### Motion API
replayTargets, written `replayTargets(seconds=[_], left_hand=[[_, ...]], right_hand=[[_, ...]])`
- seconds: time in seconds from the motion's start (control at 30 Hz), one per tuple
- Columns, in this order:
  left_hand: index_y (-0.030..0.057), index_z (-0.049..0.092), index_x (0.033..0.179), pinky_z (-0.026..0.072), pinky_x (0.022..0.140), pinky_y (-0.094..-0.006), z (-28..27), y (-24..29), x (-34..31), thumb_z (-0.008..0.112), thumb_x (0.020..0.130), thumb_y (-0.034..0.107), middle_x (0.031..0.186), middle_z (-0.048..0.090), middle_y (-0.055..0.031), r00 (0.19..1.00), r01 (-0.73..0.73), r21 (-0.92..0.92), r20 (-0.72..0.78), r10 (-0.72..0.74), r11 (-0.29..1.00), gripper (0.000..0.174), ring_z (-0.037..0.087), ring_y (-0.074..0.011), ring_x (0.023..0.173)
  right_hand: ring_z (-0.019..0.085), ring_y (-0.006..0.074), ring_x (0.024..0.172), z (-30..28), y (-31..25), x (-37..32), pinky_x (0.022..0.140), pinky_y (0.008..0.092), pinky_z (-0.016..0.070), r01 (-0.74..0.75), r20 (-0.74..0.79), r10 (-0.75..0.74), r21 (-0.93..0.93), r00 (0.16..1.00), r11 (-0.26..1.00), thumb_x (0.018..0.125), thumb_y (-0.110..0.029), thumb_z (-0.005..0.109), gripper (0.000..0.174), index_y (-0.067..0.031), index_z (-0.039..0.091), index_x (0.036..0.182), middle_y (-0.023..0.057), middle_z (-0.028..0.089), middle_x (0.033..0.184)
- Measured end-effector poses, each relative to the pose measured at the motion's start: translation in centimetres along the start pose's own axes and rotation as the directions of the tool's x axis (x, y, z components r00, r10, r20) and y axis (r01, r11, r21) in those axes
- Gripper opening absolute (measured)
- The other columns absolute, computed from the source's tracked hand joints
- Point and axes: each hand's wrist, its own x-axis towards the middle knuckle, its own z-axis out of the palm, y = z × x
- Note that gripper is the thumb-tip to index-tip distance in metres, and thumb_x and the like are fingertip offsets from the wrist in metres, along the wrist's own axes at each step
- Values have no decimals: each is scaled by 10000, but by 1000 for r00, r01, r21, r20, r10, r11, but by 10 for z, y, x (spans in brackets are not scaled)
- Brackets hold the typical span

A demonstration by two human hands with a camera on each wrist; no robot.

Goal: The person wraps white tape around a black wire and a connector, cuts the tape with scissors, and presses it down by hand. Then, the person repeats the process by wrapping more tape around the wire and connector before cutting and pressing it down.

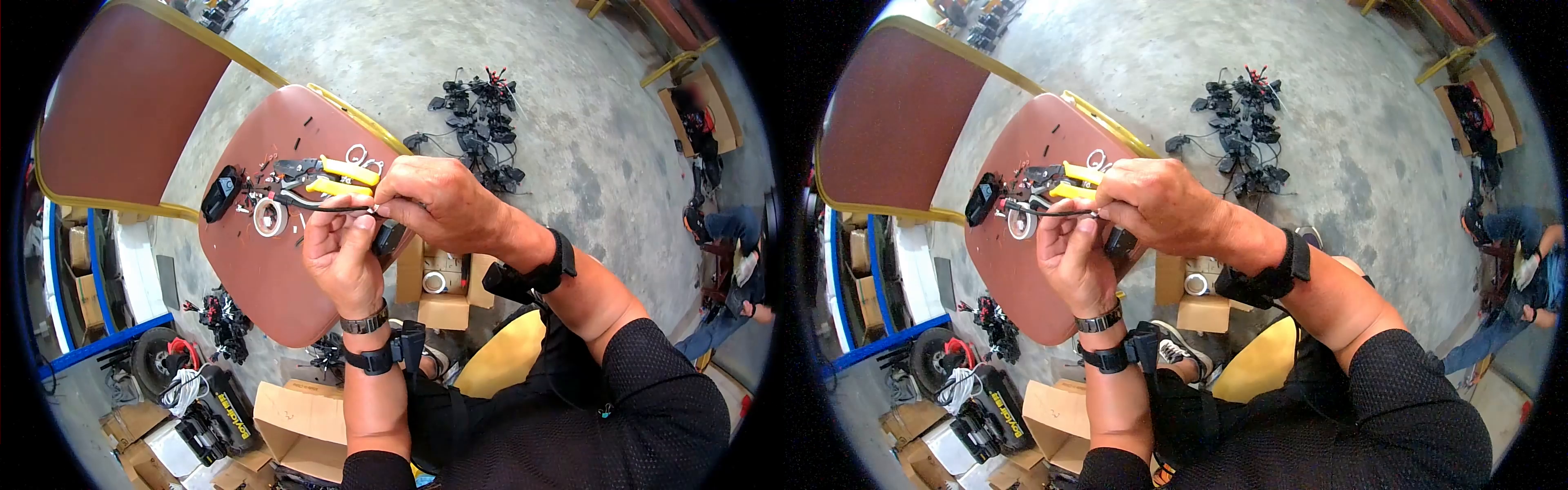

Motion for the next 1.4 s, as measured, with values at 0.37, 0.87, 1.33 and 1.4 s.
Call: replayTargets(seconds=[0.37, 0.87, 1.33, 1.4], left_hand=[[-26, 586, 1167, 560, 907, -337, -6, -2, 0, 647, 866, -119, 1055, 674, -136, 999, -8, 22, 52, 7, 1000, 321, 658, -192, 981], [-28, 581, 1162, 577, 876, -334, -7, -2, 2, 628, 890, -123, 1052, 676, -129, 1000, 10, 47, 28, -12, 999, 292, 663, -188, 964], [-42, 589, 1139, 559, 850, -290, -1, 2, 1, 677, 856, -133, 1031, 692, -134, 1000, -1, 121, 7, 0, 993, 311, 671, -172, 940], [-41, 589, 1128, 552, 851, -286, -2, 3, 0, 678, 857, -132, 1027, 693, -126, 1000, -8, 166, 6, 7, 986, 300, 665, -160, 934]], right_hand=[[636, 200, 754, -5, -7, -1, 687, 326, 503, -238, 161, 215, 141, 963, 961, 915, -69, 651, 69, -2, 635, 924, 91, 651, 824], [649, 251, 760, 0, 1, 1, 662, 342, 539, 126, -64, -137, -143, 989, 982, 744, 9, 750, 223, -39, 675, 948, 87, 639, 865], [654, 263, 716, -7, -5, -1, 628, 347, 521, -59, 62, 61, -35, 996, 998, 839, -80, 685, 63, -25, 677, 868, 126, 639, 777], [645, 302, 672, -6, -9, -3, 625, 380, 517, -263, 103, 250, 147, 963, 953, 857, -121, 628, 118, -13, 673, 847, 162, 623, 732]])
